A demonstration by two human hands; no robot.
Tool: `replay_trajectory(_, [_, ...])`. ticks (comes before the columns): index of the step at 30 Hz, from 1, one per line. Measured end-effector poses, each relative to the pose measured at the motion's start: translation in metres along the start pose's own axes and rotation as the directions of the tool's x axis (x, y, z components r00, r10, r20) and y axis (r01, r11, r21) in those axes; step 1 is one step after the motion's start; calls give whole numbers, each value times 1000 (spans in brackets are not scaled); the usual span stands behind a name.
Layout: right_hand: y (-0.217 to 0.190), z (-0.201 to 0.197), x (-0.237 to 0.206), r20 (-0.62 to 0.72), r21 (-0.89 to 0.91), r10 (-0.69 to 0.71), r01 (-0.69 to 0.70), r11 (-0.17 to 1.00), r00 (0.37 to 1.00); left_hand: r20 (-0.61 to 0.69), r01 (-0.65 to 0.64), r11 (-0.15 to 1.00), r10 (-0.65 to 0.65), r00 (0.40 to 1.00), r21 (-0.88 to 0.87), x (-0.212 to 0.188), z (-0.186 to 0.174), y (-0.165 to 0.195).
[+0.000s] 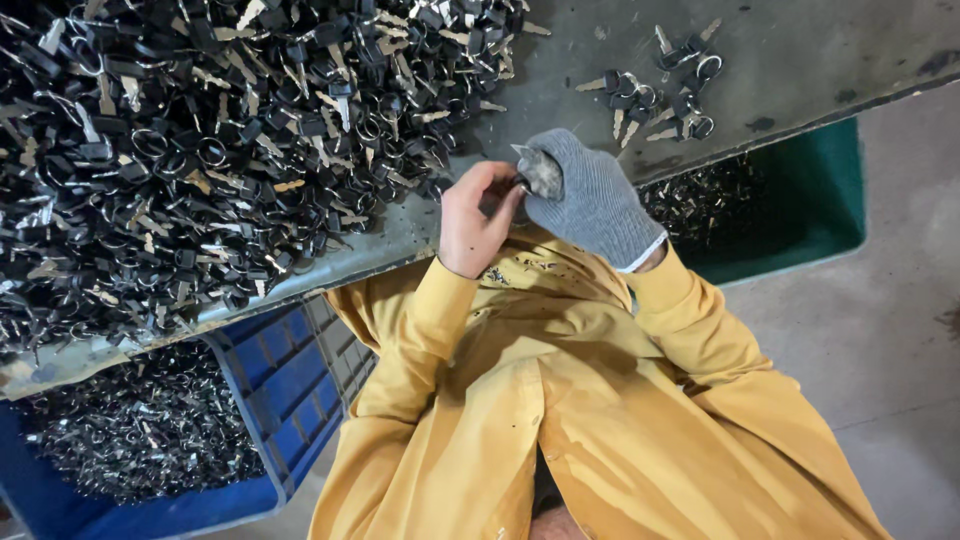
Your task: The person picks keys one at a time from a large pile on the workbench and threads each key onto a metal key ring, setting completed rings with keys on the bench. They wear a glove on one hand and work through the pile continuously.
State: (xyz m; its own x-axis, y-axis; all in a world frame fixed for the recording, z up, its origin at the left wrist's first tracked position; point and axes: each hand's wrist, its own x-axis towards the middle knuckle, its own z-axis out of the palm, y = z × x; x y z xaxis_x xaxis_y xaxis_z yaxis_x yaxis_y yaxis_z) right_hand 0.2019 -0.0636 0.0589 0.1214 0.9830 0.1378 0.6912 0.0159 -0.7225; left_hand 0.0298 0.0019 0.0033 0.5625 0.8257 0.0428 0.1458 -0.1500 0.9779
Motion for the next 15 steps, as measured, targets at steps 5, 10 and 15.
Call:
replay_trajectory(5, [-13,3,1,-123,-349,118,-154,924,985,-14,-273,790,335,942,549,-6,-8,0])
replay_trajectory(10, [-23,4,-6,48,-318,73,-54,946,996,-48,-180,832,240,969,524,-11,-9,-5])
replay_trajectory(15, [-16,2,1,138,-383,64,-7,924,988,-18,-171,835,211,977,523,-12,-11,-8])
